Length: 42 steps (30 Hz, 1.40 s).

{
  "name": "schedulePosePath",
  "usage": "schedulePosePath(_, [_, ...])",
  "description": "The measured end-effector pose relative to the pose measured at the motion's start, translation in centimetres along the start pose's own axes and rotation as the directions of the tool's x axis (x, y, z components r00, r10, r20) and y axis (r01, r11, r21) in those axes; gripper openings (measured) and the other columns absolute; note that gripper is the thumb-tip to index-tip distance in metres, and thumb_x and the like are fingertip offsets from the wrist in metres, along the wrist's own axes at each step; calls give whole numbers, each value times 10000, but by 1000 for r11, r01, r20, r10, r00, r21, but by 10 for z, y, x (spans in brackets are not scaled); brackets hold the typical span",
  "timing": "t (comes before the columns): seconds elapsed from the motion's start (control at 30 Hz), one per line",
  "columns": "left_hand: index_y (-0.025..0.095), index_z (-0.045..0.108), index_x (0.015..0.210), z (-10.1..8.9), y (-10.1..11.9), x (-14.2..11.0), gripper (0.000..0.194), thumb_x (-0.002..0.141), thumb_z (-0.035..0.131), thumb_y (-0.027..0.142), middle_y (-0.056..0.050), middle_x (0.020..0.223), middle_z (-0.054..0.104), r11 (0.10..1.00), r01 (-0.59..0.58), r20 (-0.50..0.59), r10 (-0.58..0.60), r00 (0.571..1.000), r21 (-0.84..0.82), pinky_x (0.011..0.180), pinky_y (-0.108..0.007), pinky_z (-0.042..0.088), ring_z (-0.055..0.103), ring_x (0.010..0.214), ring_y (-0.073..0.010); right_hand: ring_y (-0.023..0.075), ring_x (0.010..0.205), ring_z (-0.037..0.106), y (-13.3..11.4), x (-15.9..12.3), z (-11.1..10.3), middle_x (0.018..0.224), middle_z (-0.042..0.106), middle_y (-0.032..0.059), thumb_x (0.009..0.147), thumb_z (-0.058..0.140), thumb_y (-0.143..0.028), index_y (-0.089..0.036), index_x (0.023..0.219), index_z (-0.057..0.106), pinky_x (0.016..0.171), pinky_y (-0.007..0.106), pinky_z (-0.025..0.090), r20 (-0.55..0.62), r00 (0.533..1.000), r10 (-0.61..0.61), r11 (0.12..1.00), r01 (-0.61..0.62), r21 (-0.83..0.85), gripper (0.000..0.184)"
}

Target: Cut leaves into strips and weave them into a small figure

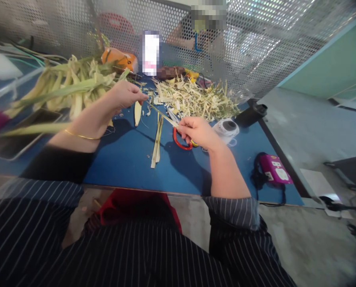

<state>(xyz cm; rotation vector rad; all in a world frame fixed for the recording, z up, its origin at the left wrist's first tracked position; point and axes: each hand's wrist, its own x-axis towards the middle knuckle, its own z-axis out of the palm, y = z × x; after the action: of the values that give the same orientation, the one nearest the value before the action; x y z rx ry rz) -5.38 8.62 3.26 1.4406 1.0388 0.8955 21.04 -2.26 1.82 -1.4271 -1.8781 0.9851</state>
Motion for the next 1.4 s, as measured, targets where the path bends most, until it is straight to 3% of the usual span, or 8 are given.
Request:
schedulePosePath(0.1, [182,599,601,16,-2,2,308,748,727,421,26,424,426,990,-66,-263,31,964,-126,528,-251,319,357,491,-85,58,377,473,1,5,7,514,547,-50,812,599,-288,-185,660,535,397,194,350,-131,990,55,965,-19,263,194])
schedulePosePath(0.2, [164,660,710,36,-4,1,486,787,566,634,-64,619,636,912,70,-157,-144,977,-403,525,-251,399,552,568,-123,46,362,451,-1,9,17,504,536,-60,788,620,-294,-180,668,534,392,183,349,-209,974,82,888,23,458,187])
schedulePosePath(0.37, [146,712,872,81,-10,-19,227,721,754,310,-76,885,724,920,15,80,18,997,-392,693,-232,502,665,769,-133,44,349,445,-1,11,34,491,517,-75,761,645,-325,-178,666,533,401,187,371,-198,973,117,841,9,541,208])
schedulePosePath(0.53, [114,663,754,99,-12,-30,111,760,717,210,-70,815,718,876,-76,20,97,995,-476,795,-270,517,678,779,-133,63,363,468,-1,12,42,500,519,-68,776,633,-356,-170,717,574,425,206,401,-152,983,102,838,-3,545,205])
schedulePosePath(0.7, [127,610,759,97,-14,-28,138,881,549,151,-53,731,699,774,71,-19,-107,994,-629,639,-232,525,680,673,-127,105,499,563,-7,6,44,613,595,-20,882,507,-388,-194,776,569,566,241,447,-228,961,-154,987,159,2,229])
schedulePosePath(0.83, [138,585,710,104,-14,-28,208,896,494,112,-41,662,673,686,106,-57,-211,976,-720,642,-217,528,651,607,-102,172,649,601,-9,4,48,759,668,75,946,363,-328,-171,880,590,620,283,392,-246,921,-301,810,111,-576,284])
schedulePosePath(1.23, [148,465,643,105,8,-42,234,848,431,42,84,448,253,495,245,153,-220,964,-834,339,-140,192,243,336,-10,165,657,576,-15,1,60,832,693,99,971,265,-326,-134,932,622,570,296,281,27,900,-434,570,298,-766,408])
schedulePosePath(1.4, [152,451,651,100,10,-43,221,843,441,44,80,459,276,549,292,170,-262,950,-783,325,-146,146,241,328,-5,150,695,557,-13,-1,53,837,672,83,971,314,-338,-141,893,630,612,279,316,86,907,-412,630,352,-693,380])
